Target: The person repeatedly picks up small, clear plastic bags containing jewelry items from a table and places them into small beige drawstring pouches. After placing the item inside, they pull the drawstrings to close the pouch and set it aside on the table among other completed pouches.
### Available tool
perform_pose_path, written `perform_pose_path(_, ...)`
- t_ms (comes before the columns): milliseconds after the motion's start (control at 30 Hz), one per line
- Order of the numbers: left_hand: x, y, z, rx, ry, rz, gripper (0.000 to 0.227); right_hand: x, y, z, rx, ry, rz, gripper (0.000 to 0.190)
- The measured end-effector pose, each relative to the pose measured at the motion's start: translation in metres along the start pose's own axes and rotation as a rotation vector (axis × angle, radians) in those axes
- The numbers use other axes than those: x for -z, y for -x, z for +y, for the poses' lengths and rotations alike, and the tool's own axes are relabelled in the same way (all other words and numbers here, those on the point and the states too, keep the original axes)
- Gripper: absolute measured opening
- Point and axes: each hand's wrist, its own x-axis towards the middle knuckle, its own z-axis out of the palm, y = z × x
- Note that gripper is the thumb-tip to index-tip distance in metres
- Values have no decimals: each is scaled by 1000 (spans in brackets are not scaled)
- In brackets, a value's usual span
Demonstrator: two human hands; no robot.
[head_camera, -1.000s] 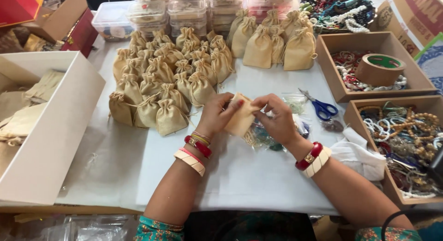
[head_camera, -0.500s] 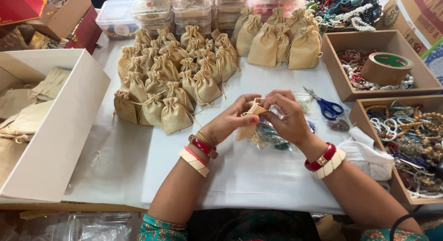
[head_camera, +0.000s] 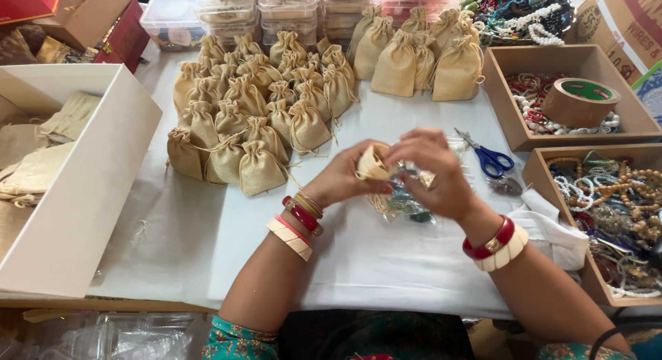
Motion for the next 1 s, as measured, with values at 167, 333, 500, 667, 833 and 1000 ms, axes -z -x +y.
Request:
perform_pose_path(167,6,4,13,-206,-390,328,63,14,9,40,-553,-108,97,23)
perform_pose_path(333,4,1,5,-248,-374,331,63,5,21,66,-568,159,-172,31)
perform_pose_path(500,-3,0,1,-296,-364,278,66,0,23,66,-581,202,-364,48)
perform_pose_path(667,-3,1,1,-279,-298,199,75,9,16,62,-650,172,-242,29)
perform_pose_path(833,-3,-2,-5,-222,-353,210,78,16,12,41,-458,-144,128,23)
perform_pose_path(1000,-12,-5,-5,-168,-525,214,82,12,3,6,-338,-259,256,22)
